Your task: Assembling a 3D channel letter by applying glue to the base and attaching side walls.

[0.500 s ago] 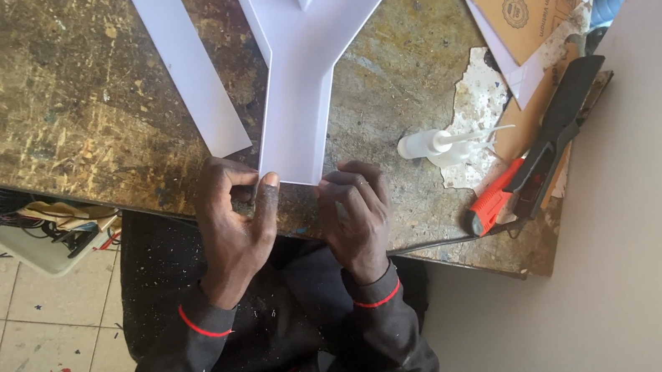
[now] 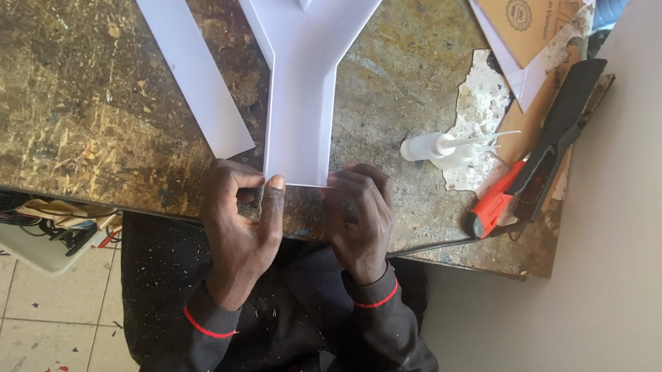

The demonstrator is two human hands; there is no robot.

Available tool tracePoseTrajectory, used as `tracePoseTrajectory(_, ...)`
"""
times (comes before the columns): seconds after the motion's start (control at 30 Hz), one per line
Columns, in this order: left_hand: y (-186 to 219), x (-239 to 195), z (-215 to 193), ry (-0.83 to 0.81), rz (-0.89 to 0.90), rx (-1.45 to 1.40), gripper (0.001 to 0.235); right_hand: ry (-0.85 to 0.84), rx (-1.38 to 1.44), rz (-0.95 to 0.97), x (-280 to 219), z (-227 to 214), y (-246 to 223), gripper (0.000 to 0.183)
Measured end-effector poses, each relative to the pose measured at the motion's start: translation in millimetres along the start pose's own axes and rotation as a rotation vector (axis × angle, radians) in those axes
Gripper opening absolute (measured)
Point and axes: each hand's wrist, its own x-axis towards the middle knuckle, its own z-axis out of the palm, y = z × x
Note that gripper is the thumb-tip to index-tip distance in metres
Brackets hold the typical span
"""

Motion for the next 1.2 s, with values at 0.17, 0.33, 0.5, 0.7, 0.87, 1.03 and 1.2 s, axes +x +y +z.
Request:
tracePoseTrajectory(0.17, 3.0, 0.2, 2.3, -0.002, 0.006, -0.008, 0.017, 0.001, 0.01, 0.029, 3.7, -0.9, -2.0, 0.013)
tracePoseTrajectory(0.33, -1.4, -1.9, 3.2, -0.004, 0.002, -0.003, 0.017, 0.005, 0.006, 0.004, 3.3, -2.6, 2.1, 0.015)
tracePoseTrajectory(0.5, 0.9, -2.0, 5.4, 0.022, 0.004, -0.011, 0.017, 0.003, 0.011, 0.067, 0.4, -0.8, 0.9, 0.024)
tracePoseTrajectory(0.7, 3.1, -2.2, 4.2, 0.014, 0.004, -0.015, 0.017, -0.002, -0.007, 0.035, 0.1, -0.2, 1.8, 0.023)
tracePoseTrajectory(0.87, -0.6, -2.8, 2.0, -0.002, 0.01, 0.004, 0.016, -0.01, -0.036, 0.017, -1.7, -0.6, 3.7, 0.024)
tracePoseTrajectory(1.03, 2.3, -1.9, 2.9, -0.005, -0.006, -0.001, 0.016, 0.0, -0.044, 0.013, -2.4, -1.7, 5.7, 0.026)
tracePoseTrajectory(1.2, -4.1, -3.0, 3.8, -0.008, 0.026, 0.001, 0.017, 0.011, -0.084, -0.023, -2.6, 0.9, 8.0, 0.025)
